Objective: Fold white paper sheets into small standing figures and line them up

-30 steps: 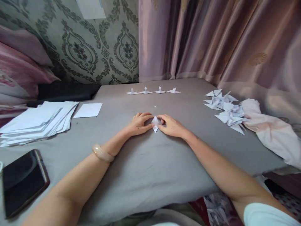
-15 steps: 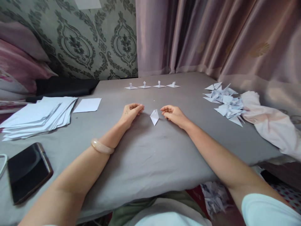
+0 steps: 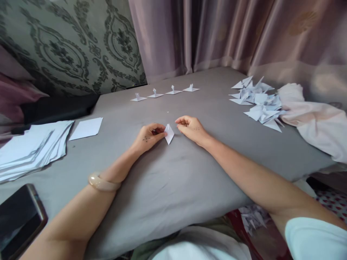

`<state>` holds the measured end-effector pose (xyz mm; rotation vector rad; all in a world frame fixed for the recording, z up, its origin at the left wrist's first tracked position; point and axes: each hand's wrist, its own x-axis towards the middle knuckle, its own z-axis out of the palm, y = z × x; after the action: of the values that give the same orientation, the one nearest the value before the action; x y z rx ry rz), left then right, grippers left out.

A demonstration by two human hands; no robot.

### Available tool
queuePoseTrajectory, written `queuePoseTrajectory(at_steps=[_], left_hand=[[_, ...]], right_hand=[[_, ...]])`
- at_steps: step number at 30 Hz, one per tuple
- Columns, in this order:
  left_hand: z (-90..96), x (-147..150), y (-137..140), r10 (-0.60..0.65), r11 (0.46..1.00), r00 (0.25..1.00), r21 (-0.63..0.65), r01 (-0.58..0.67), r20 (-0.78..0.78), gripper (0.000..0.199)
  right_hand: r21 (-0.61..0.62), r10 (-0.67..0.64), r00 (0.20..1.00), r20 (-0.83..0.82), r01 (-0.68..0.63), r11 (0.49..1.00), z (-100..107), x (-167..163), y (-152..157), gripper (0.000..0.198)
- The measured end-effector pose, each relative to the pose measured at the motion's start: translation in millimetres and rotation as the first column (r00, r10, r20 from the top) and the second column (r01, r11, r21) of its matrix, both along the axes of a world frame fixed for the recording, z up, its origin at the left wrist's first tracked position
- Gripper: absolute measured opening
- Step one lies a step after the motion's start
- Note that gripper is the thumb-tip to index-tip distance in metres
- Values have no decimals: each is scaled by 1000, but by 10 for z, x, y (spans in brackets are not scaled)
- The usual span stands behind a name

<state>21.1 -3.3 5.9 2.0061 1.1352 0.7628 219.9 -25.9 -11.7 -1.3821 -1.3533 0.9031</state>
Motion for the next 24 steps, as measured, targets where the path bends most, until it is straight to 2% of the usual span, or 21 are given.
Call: queuePoseTrajectory(at_steps=[6, 15, 21, 24], left_hand=[[0, -4, -1, 14, 1000, 997, 27, -12, -72, 18], [34, -24, -30, -26, 995, 985, 85, 41, -172, 12], [62, -49, -35, -122, 975, 947, 140, 170, -298, 19], [47, -68, -32, -146, 971, 943, 138, 194, -299, 19]], right_hand=[[-62, 9, 997, -70, -13, 998, 70, 15, -53, 18], [-127, 64, 998, 7, -63, 990, 224, 41, -139, 21], [-140, 92, 994, 67, -81, 987, 242, 49, -129, 21], [-131, 99, 991, 95, -86, 988, 219, 53, -118, 21]])
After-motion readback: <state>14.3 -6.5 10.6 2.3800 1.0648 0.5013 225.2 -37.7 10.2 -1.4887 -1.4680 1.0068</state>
